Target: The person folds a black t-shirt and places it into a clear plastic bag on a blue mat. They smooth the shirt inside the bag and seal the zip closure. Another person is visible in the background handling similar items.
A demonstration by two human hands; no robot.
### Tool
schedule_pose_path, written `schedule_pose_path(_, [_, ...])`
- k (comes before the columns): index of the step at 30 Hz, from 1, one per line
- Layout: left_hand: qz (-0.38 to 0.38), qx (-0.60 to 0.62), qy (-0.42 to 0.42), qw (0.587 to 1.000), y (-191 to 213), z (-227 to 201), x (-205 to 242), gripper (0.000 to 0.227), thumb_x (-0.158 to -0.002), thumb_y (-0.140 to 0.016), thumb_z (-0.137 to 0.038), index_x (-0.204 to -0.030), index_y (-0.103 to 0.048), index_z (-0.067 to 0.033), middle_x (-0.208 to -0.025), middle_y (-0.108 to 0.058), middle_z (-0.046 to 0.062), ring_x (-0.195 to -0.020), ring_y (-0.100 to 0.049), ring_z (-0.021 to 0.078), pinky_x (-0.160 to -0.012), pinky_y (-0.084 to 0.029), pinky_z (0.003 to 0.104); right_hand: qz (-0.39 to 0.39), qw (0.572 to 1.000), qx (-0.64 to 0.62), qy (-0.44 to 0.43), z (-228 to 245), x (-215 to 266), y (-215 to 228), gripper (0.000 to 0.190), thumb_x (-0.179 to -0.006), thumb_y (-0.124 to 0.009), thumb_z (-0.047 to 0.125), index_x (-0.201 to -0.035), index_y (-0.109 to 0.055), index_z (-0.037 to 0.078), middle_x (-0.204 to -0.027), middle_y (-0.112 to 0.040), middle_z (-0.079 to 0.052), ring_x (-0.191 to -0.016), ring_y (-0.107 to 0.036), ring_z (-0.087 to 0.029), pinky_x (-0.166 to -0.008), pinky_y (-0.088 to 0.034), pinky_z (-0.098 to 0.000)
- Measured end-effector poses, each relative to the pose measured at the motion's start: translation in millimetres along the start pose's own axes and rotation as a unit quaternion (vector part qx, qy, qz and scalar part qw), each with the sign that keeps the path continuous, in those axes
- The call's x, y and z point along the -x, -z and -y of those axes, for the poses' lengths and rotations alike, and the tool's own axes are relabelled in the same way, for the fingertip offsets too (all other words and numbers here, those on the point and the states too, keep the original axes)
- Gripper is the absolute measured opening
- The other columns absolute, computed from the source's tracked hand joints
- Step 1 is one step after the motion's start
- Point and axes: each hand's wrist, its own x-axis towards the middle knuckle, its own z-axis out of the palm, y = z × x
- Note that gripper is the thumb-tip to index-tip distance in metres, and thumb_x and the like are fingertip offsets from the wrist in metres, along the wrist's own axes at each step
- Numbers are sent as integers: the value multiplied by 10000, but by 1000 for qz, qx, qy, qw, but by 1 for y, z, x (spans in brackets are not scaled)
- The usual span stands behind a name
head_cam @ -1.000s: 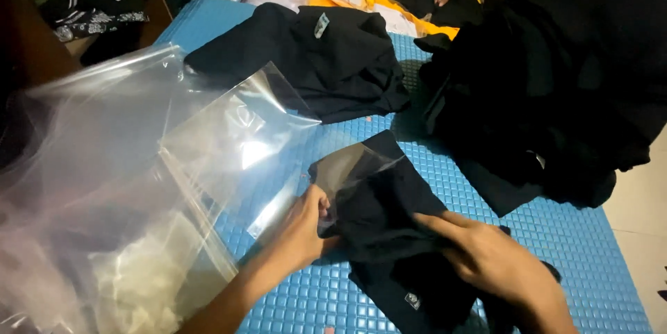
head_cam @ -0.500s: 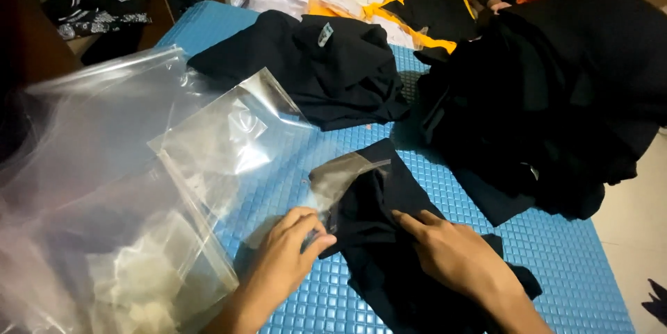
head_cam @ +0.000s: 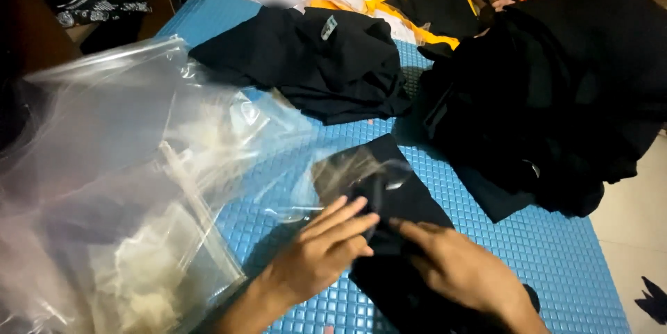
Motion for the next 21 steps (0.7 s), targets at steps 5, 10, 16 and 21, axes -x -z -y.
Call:
schedule_pose_path(5, [10, 101, -29, 994, -13, 15, -12, 370, -962, -714, 6, -1272, -512, 14, -1230, -709, 191, -1286, -621, 530, -1169, -415, 698, -75, 989, -70, -102, -18, 13, 9, 647, -949, -558, 249, -1571, -382, 248, -1348, -707, -49, -952, -820, -199, -911, -622, -363])
schedule_pose_path(10, [-2, 74, -86, 994, -27, 37, -44, 466, -961, -721, 83, -1354, -487, -6, -997, -782, 133, -1269, -656, 478, -1161, -442, 697, -36, 991, -66, -110, -34, 28, 10, 516, -945, -588, 281, -1460, -555, 289, -1230, -809, 42, -898, -848, -137, -854, -654, -303])
schedule_pose_path(16, [-59, -7, -160, 985, -31, 38, -47, 673, -900, -924, 37, -1371, -457, -76, -1270, -710, 158, -1208, -734, 357, -1139, -565, 635, -185, 936, -202, -222, -42, 36, 5, 529, -976, -569, 209, -1496, -561, 304, -832, -769, -92, -589, -595, -198, -587, -486, -330])
schedule_pose_path(21, [73, -196, 14, 978, -8, 50, -11, 334, -790, -687, 144, -1002, -717, -112, -1426, -600, 207, -1407, -475, 414, -1118, -280, 703, -54, 964, -132, -226, -27, 24, 1, 655, -981, -546, 289, -1603, -344, 322, -1219, -767, -17, -718, -702, -140, -739, -591, -303])
